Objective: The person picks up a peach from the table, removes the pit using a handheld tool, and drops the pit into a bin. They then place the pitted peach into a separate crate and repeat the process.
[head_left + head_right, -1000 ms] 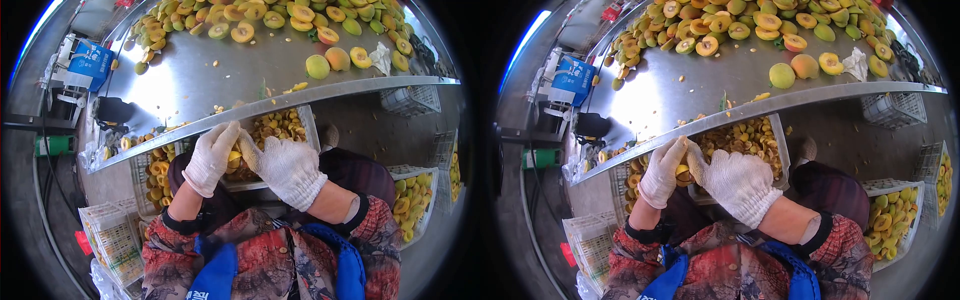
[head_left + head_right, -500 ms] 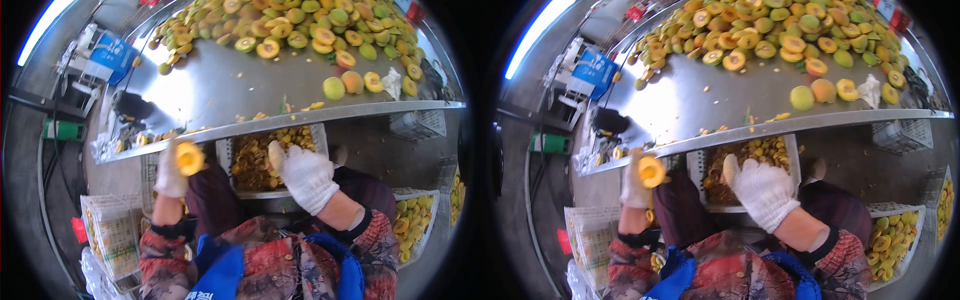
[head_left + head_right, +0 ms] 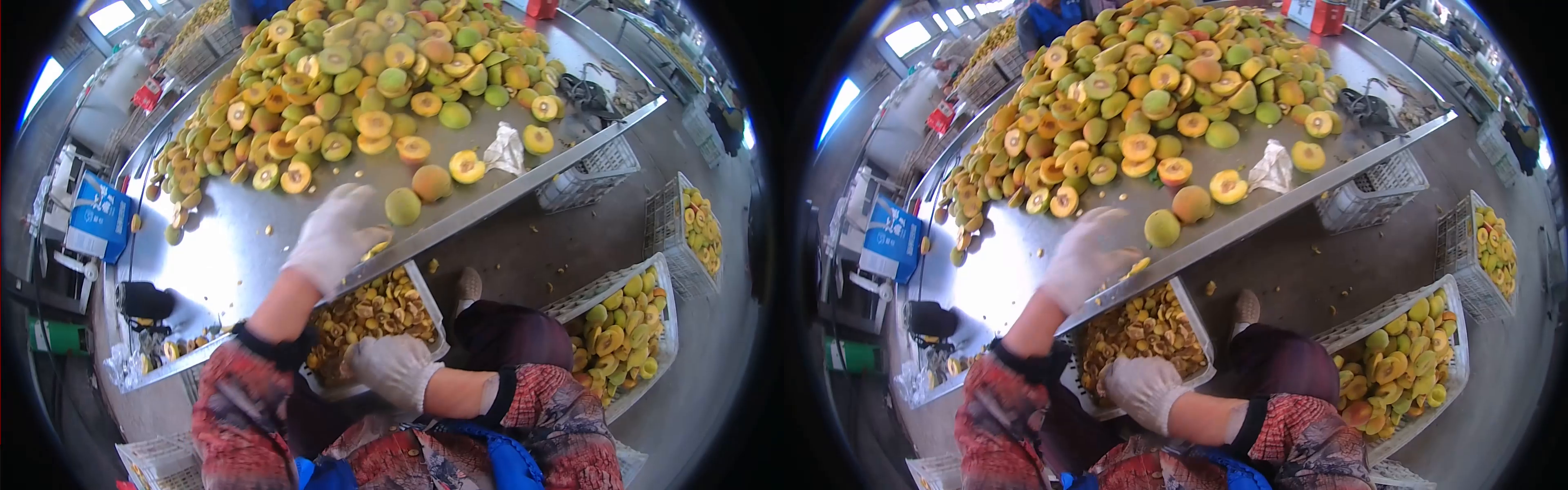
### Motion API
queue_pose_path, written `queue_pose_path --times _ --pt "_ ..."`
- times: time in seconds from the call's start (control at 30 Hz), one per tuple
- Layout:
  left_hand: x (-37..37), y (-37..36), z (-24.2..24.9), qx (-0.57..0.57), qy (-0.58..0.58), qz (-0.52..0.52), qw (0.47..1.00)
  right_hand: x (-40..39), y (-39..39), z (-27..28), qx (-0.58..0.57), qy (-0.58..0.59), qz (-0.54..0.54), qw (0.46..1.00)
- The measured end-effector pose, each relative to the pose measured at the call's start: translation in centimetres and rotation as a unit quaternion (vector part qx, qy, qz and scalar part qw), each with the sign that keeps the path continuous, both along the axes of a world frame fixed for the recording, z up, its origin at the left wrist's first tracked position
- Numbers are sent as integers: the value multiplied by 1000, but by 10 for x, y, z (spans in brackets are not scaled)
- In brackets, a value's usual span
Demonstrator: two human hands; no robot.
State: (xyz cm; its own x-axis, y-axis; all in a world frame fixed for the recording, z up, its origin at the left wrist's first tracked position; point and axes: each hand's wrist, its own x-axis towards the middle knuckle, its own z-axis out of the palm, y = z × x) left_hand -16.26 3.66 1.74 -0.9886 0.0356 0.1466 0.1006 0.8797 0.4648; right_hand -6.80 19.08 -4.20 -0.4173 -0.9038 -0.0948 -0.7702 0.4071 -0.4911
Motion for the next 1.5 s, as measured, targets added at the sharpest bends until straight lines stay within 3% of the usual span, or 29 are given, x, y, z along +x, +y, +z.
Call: queue_pose_path --times 0.07,0.27,0.3,0.33,0.4,0.47,0.53,0.6,0.67,0.93,1.17,1.33,1.5 --pt "-47 26 -9 -22 -104 -45 993 1 1 -2 -9 1 -3 1000" --pt "-87 41 -37 -145 -194 -57 969 -6 10 6 -5 24 17 1000" --pt "-84 32 -38 -109 -180 -58 976 -8 12 7 -7 -7 -2 1000" --pt "-77 19 -36 28 -186 -27 982 -11 13 9 -11 -40 -20 999" --pt "-54 -8 -23 291 -181 42 939 -15 13 2 -4 -96 -23 995" --pt "-19 -29 -4 576 -161 51 800 -29 23 37 20 -124 -29 992" --pt "17 -43 -7 680 -109 68 722 -31 20 40 -29 -116 -45 992" --pt "53 -40 -6 760 -75 95 638 -28 12 29 -211 -144 -87 963" --pt "83 -34 -11 779 -49 126 613 -31 7 42 -228 -188 -88 951" --pt "135 2 -23 780 23 227 583 -14 -12 13 -202 -109 -54 972" --pt "140 11 -28 790 42 205 576 -8 -14 6 -211 -94 -41 972" --pt "139 19 -30 740 80 213 633 -7 -12 14 -182 -196 -65 961" --pt "142 25 -25 686 85 228 685 -5 -11 7 -213 -175 -50 960"
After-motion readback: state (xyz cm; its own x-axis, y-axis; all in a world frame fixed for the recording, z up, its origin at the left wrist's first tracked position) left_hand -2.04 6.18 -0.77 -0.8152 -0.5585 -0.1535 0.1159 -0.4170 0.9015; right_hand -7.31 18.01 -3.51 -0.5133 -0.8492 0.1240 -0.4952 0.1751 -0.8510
